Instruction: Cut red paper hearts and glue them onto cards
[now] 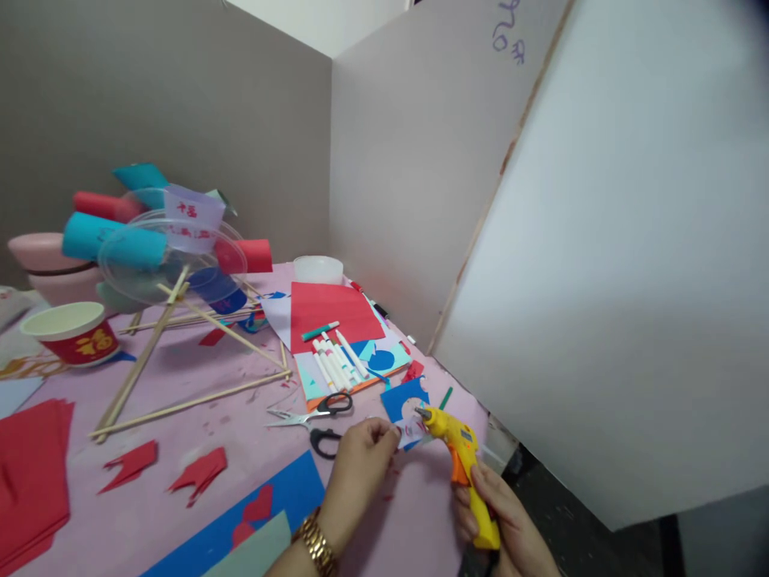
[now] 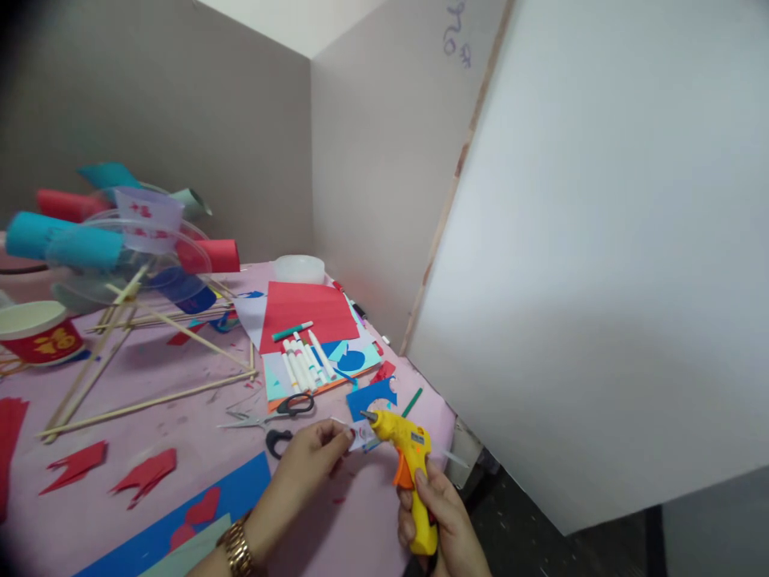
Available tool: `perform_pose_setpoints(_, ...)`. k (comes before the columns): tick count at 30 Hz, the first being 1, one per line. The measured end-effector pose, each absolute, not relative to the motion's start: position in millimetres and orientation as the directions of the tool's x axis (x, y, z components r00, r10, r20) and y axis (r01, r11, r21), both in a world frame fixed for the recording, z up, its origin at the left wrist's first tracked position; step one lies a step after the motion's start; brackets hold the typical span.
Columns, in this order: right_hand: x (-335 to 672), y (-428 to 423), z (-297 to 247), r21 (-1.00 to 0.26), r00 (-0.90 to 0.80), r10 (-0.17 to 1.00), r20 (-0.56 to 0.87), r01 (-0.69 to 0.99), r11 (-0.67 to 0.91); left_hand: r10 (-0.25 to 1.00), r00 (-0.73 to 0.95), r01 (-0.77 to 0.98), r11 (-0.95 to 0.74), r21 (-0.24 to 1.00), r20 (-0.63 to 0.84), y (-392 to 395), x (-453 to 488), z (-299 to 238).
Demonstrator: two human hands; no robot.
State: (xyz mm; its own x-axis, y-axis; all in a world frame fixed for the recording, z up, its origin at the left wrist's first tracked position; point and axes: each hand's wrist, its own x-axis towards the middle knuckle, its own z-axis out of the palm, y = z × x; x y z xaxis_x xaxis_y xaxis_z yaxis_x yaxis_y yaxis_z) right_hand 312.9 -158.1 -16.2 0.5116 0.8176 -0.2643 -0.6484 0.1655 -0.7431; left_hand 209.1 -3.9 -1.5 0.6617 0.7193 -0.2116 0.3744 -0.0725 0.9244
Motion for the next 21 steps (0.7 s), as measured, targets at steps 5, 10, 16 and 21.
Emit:
perform_pose_setpoints(5,331,-168,-9,-0.555,0.349,0.891,-0.289,-0.82,0.141,0.736,0.658,0.456,-0.219,0.863,-0.161,7,223,0)
perform_pose_setpoints(10,334,-168,-9,-0.551,0.378,0.874,-0.304,-0.818,0.162,0.722,0.683,0.464,-0.317,0.827,-0.107,8,236,3)
perform_pose_setpoints(16,329,-163,-18,-0.645,0.462,0.841,-0.282,-0.74,0.191,0.701,0.711,0.307,-0.381,0.872,0.056,-9,226,22)
perform_pose_setpoints(21,320,-159,-19,-0.687,0.469,0.84,-0.272,-0.706,0.171,0.662,0.748,0.198,-0.283,0.939,0.042,-30,214,29)
